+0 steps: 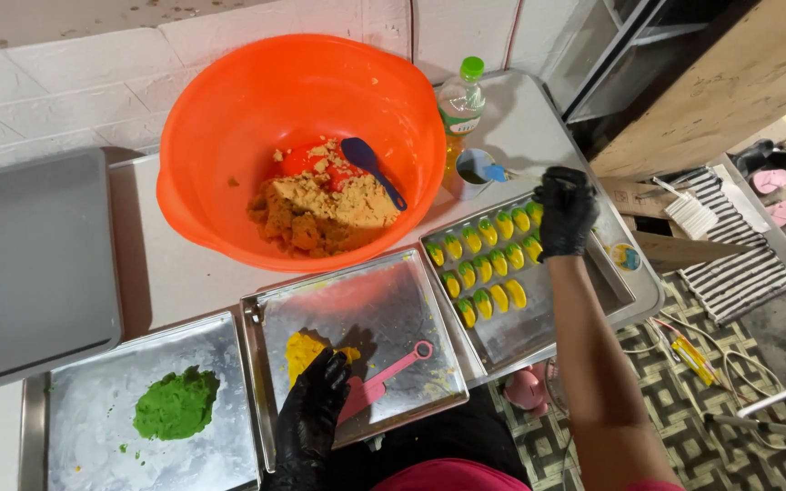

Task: Applying glaze to small shaped pieces of dough on a tray using a small applicator tool.

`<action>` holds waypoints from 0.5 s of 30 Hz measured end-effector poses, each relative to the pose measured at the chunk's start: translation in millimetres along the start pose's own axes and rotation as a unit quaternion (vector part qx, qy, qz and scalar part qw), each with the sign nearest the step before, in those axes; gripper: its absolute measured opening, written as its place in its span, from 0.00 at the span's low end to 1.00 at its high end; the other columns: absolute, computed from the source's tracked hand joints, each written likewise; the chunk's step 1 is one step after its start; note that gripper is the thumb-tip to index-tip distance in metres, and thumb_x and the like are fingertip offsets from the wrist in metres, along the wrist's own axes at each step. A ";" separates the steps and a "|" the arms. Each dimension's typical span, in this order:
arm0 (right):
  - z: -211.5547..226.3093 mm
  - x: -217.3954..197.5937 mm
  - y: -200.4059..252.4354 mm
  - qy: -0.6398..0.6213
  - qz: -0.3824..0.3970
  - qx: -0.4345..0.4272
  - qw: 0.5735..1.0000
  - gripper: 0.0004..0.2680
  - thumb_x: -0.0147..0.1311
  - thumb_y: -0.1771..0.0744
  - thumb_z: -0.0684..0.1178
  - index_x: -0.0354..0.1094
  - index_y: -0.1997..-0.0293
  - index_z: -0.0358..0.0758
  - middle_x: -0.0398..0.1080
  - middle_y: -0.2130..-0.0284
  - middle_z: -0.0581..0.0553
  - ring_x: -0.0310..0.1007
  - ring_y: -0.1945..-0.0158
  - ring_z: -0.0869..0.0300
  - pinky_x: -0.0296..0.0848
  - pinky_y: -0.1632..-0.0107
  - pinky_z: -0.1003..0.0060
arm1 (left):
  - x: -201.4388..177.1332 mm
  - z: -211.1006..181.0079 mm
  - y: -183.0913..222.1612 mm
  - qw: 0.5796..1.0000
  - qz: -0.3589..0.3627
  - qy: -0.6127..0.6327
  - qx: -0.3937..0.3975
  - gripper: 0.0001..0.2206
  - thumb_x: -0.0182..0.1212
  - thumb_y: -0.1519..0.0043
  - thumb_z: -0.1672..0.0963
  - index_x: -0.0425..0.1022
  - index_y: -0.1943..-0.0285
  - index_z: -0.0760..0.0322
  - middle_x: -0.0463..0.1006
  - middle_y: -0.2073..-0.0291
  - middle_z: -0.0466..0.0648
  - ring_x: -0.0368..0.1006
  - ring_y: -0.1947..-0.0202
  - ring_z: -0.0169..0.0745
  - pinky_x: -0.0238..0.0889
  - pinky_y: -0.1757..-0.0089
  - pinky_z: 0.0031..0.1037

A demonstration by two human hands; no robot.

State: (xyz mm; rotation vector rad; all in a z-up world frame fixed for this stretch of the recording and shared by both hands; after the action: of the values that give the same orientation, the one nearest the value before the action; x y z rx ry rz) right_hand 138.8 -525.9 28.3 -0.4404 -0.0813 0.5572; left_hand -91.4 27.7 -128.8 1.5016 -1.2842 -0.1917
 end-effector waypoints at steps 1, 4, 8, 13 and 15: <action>0.5 11.9 -5.3 -0.003 0.002 -0.002 1.000 0.04 0.62 0.32 0.35 0.76 0.58 0.38 0.76 0.73 0.38 0.79 0.72 0.55 0.83 0.68 0.66 | 9.7 -6.6 -14.2 1.000 0.001 0.003 0.003 0.27 0.38 0.32 0.52 0.62 0.24 0.67 0.68 0.29 0.62 0.63 0.31 0.59 0.53 0.38 0.40; -48.1 54.4 -12.4 -0.156 0.077 0.176 0.969 0.11 0.46 0.29 0.51 0.77 0.55 0.38 0.70 0.77 0.46 0.68 0.76 0.68 0.74 0.68 0.79 | 46.0 -50.3 -49.8 1.000 0.003 0.014 0.013 0.27 0.38 0.32 0.52 0.63 0.24 0.67 0.68 0.29 0.62 0.63 0.31 0.59 0.53 0.38 0.40; -79.0 99.7 -8.2 0.338 0.218 -0.285 0.870 0.09 0.57 0.32 0.43 0.75 0.47 0.43 0.76 0.53 0.42 0.78 0.54 0.44 0.78 0.55 0.52 | 91.7 -81.9 -57.6 0.999 0.001 0.022 0.023 0.27 0.38 0.32 0.52 0.62 0.24 0.67 0.67 0.28 0.61 0.62 0.30 0.58 0.52 0.38 0.41; -72.6 94.7 -0.9 0.353 0.217 -0.242 0.877 0.09 0.59 0.33 0.43 0.77 0.48 0.44 0.79 0.55 0.43 0.80 0.55 0.43 0.80 0.54 0.54 | 93.6 -89.7 -49.2 0.999 -0.024 0.031 0.031 0.26 0.38 0.30 0.52 0.64 0.25 0.69 0.68 0.29 0.61 0.63 0.30 0.58 0.53 0.37 0.41; -32.9 78.9 10.4 0.300 0.185 -0.290 0.889 0.09 0.57 0.30 0.39 0.74 0.45 0.48 0.76 0.56 0.47 0.76 0.64 0.54 0.76 0.61 0.59 | 96.0 -90.4 -49.4 0.999 -0.016 0.031 0.031 0.27 0.38 0.31 0.52 0.63 0.25 0.70 0.68 0.29 0.61 0.63 0.30 0.58 0.54 0.38 0.41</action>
State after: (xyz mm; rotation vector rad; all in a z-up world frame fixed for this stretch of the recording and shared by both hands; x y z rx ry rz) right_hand 206.9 -488.9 -9.2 -1.2167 0.4550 0.7469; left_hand 39.3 -1.1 -85.0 1.5694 -1.2271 -0.1273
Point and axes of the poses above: each hand's wrist, its own y-axis away from the middle knuckle, its own x-axis out of the palm, z = x × y, the point moved 7 cm from there along -y, towards the middle knuckle
